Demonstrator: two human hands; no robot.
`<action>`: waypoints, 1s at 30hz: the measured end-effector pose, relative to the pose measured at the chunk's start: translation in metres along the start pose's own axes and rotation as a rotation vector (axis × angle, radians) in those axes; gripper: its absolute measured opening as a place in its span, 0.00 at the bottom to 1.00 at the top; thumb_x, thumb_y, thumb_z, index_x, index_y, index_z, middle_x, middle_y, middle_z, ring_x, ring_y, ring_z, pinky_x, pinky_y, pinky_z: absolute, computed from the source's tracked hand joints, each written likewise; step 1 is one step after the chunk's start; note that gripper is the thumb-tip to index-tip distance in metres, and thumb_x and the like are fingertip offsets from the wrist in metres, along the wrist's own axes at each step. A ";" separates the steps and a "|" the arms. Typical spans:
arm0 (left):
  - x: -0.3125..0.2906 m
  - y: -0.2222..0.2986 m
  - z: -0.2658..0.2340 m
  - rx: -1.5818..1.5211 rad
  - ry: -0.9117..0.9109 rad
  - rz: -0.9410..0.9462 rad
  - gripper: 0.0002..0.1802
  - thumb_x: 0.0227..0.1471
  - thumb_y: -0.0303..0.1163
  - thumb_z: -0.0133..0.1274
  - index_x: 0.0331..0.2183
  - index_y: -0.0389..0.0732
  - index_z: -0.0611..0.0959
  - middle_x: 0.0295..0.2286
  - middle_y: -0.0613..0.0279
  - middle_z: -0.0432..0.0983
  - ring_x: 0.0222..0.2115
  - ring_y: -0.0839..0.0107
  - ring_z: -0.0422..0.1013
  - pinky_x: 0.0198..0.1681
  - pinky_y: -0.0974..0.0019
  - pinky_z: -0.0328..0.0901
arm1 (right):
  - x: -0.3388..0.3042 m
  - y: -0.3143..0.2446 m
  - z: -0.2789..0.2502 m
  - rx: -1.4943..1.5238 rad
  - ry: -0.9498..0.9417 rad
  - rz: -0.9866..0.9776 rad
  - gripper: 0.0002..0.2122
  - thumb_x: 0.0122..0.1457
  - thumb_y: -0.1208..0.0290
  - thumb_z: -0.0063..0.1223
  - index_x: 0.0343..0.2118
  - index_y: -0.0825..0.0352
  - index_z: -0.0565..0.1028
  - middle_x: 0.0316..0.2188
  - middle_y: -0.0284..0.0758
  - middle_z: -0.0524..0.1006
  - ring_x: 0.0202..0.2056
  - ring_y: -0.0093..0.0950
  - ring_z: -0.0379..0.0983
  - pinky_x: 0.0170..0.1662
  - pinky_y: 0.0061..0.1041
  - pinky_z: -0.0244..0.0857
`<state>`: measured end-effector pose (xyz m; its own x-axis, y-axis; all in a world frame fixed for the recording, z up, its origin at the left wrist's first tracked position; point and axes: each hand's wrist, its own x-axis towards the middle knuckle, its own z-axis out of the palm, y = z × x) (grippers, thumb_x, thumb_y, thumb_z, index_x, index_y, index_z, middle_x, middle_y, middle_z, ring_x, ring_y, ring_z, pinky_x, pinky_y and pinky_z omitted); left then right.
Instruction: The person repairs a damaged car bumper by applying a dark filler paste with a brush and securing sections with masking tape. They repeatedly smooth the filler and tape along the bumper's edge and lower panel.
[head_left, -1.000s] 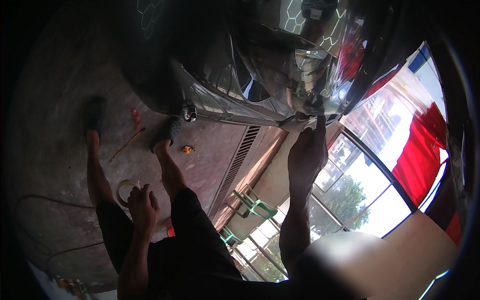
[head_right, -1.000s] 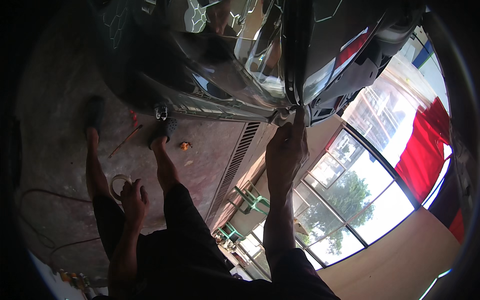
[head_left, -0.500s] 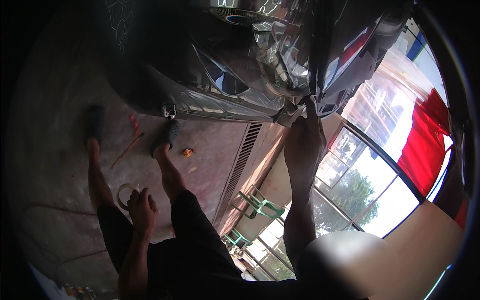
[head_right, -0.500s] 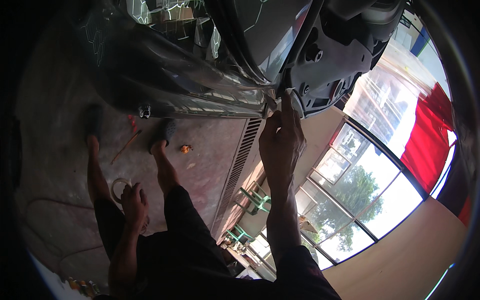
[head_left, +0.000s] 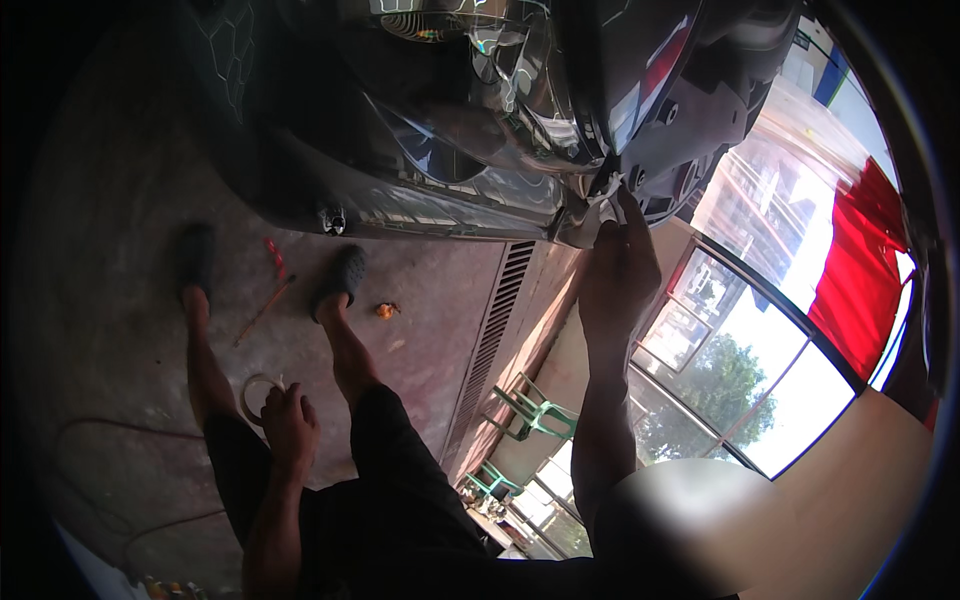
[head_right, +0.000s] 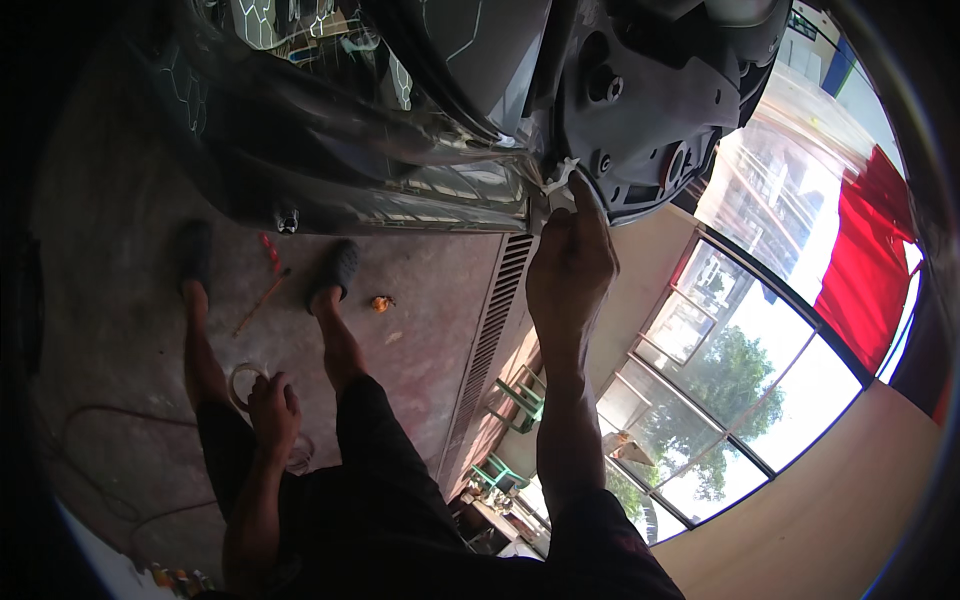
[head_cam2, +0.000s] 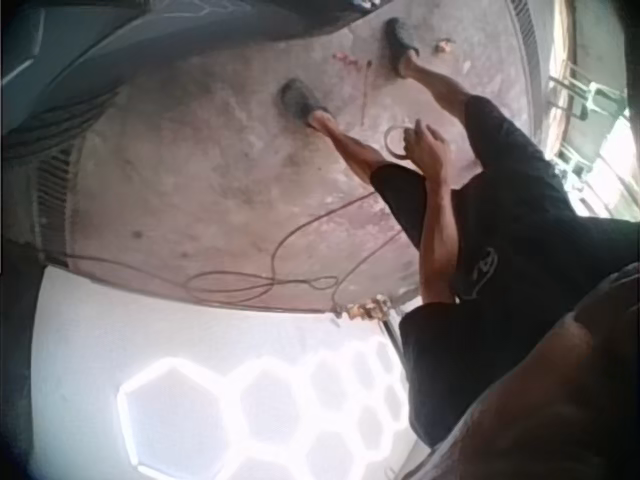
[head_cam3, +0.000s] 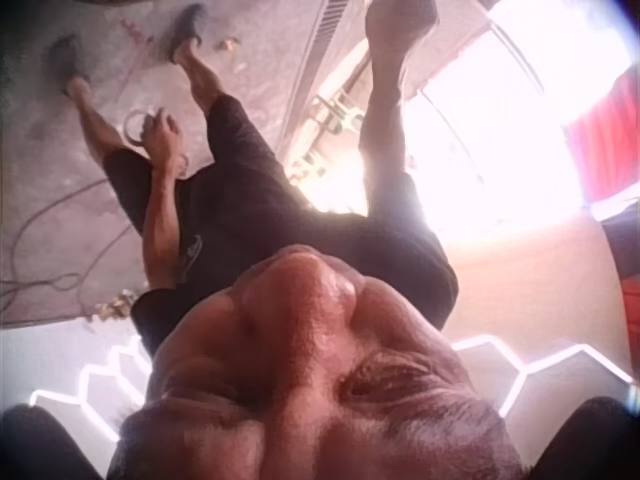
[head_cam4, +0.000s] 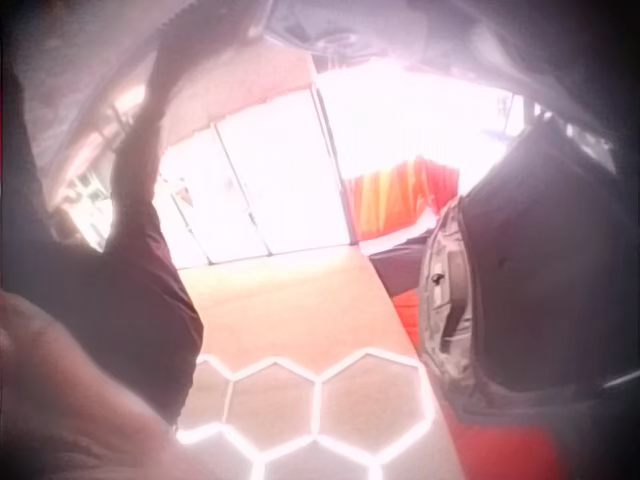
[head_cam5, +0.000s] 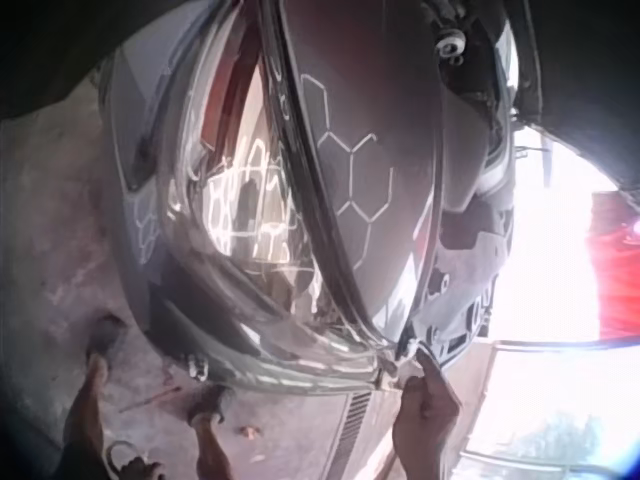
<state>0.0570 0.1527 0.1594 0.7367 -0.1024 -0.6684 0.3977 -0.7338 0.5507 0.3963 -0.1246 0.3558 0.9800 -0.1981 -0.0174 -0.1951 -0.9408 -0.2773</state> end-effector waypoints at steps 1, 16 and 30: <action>0.001 0.000 -0.001 0.004 -0.016 -0.013 0.14 0.57 0.27 0.57 0.46 0.37 0.81 0.37 0.46 0.75 0.40 0.47 0.74 0.44 0.46 0.67 | -0.003 0.003 0.003 0.067 0.053 0.008 0.21 0.68 0.79 0.50 0.63 0.65 0.75 0.28 0.26 0.76 0.25 0.11 0.62 0.28 0.17 0.56; -0.001 0.000 -0.003 0.012 -0.009 -0.003 0.15 0.56 0.27 0.58 0.46 0.38 0.80 0.38 0.45 0.75 0.42 0.46 0.73 0.46 0.46 0.66 | -0.003 -0.010 0.017 0.197 0.157 0.149 0.16 0.67 0.71 0.63 0.54 0.71 0.78 0.27 0.26 0.77 0.25 0.12 0.69 0.28 0.15 0.58; -0.003 0.001 0.004 0.014 -0.006 -0.007 0.13 0.56 0.28 0.57 0.45 0.38 0.81 0.37 0.47 0.74 0.40 0.47 0.73 0.45 0.47 0.66 | 0.012 -0.006 0.023 0.220 0.257 0.152 0.10 0.67 0.71 0.61 0.44 0.73 0.84 0.31 0.29 0.80 0.30 0.14 0.70 0.34 0.17 0.63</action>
<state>0.0527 0.1498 0.1601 0.7306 -0.1017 -0.6752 0.3950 -0.7436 0.5395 0.4107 -0.1149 0.3355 0.8932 -0.4202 0.1601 -0.2973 -0.8189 -0.4909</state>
